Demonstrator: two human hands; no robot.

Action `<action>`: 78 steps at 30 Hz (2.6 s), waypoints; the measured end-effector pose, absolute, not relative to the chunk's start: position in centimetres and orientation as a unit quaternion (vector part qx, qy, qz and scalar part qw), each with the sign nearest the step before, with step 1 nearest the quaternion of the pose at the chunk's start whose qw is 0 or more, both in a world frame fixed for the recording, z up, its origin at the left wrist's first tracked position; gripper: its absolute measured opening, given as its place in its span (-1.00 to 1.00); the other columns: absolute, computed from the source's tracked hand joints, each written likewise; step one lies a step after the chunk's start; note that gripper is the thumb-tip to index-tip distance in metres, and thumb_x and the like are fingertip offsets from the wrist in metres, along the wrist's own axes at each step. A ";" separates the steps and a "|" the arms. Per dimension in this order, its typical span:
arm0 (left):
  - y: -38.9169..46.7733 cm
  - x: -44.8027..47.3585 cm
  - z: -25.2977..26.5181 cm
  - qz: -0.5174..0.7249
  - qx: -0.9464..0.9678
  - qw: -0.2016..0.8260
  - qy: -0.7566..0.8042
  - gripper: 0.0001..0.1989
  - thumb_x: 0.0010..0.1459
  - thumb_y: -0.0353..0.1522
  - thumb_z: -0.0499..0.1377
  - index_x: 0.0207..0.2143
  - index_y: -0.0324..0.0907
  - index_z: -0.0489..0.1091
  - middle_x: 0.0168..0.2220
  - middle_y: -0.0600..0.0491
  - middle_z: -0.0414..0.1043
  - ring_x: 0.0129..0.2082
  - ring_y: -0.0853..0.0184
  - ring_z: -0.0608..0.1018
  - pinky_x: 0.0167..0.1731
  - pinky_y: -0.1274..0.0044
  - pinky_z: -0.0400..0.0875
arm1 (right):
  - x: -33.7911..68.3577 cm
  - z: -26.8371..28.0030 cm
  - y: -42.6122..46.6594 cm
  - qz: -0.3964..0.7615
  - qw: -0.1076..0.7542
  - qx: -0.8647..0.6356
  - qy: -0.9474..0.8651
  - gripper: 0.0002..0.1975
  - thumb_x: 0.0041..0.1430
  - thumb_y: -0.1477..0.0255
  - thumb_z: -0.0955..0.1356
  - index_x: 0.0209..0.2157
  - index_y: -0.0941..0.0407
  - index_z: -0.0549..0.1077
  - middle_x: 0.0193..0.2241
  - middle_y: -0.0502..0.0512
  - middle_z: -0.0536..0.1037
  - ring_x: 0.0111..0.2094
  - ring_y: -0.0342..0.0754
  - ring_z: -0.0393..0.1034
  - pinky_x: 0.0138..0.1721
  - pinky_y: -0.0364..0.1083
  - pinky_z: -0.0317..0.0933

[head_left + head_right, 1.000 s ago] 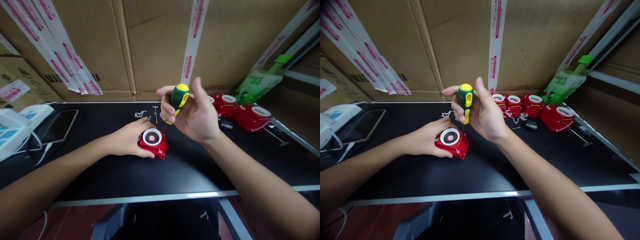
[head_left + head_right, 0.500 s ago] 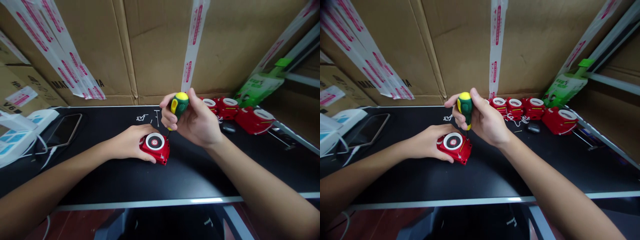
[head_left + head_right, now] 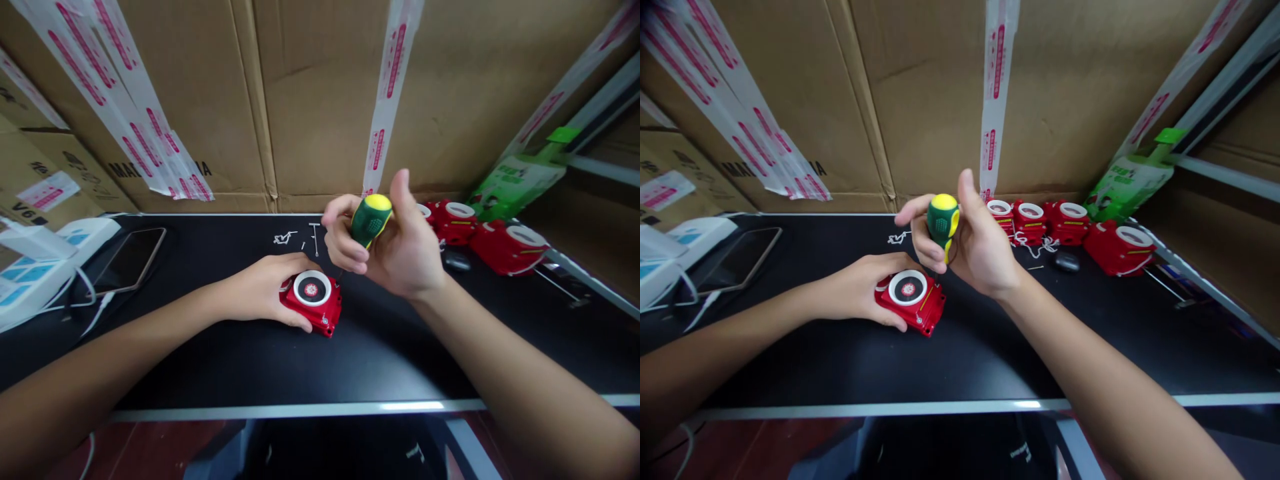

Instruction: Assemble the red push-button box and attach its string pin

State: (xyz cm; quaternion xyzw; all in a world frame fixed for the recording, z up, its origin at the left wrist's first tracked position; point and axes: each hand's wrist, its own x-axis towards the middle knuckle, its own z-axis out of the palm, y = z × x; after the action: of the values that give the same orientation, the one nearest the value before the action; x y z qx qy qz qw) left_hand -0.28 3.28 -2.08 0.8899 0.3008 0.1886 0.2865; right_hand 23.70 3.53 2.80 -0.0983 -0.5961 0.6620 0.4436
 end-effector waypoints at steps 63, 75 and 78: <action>3.0 -0.2 -1.5 0.181 0.882 0.318 0.298 -0.22 -0.05 0.05 0.59 0.11 -0.10 0.48 0.02 -0.01 0.64 -0.02 0.17 0.68 0.00 0.43 0.53 | 23.6 3.2 2.9 0.557 0.570 -0.163 -0.582 -0.56 0.14 0.06 0.65 -0.30 0.06 0.51 -0.31 -0.04 0.61 -0.34 -0.17 0.53 -0.24 -0.16 0.48; 3.1 -0.2 -1.4 0.175 0.896 0.296 0.283 -0.21 0.01 0.04 0.57 0.19 -0.11 0.48 0.12 -0.06 0.62 0.08 0.12 0.67 0.10 0.38 0.52 | 26.4 3.1 4.8 0.626 0.434 -0.073 -0.644 -0.64 0.44 0.21 0.50 0.12 0.13 0.64 -0.08 0.06 0.72 -0.10 -0.07 0.67 0.07 -0.04 0.54; 3.1 -0.2 -1.5 0.170 0.895 0.292 0.292 -0.18 -0.01 0.06 0.57 0.19 -0.12 0.48 0.11 -0.06 0.62 0.07 0.11 0.67 0.09 0.38 0.52 | 27.4 3.1 5.2 0.607 0.435 -0.065 -0.662 -0.67 0.40 0.28 0.53 0.11 0.10 0.65 -0.04 0.05 0.74 -0.04 -0.04 0.68 0.14 -0.01 0.52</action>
State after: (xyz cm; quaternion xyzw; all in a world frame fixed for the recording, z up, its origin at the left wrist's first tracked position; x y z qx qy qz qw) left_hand -0.23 3.06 -1.46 0.8946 0.2924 0.1698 0.2921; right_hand 27.37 5.18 3.10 -0.0650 -0.6618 0.6072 0.4349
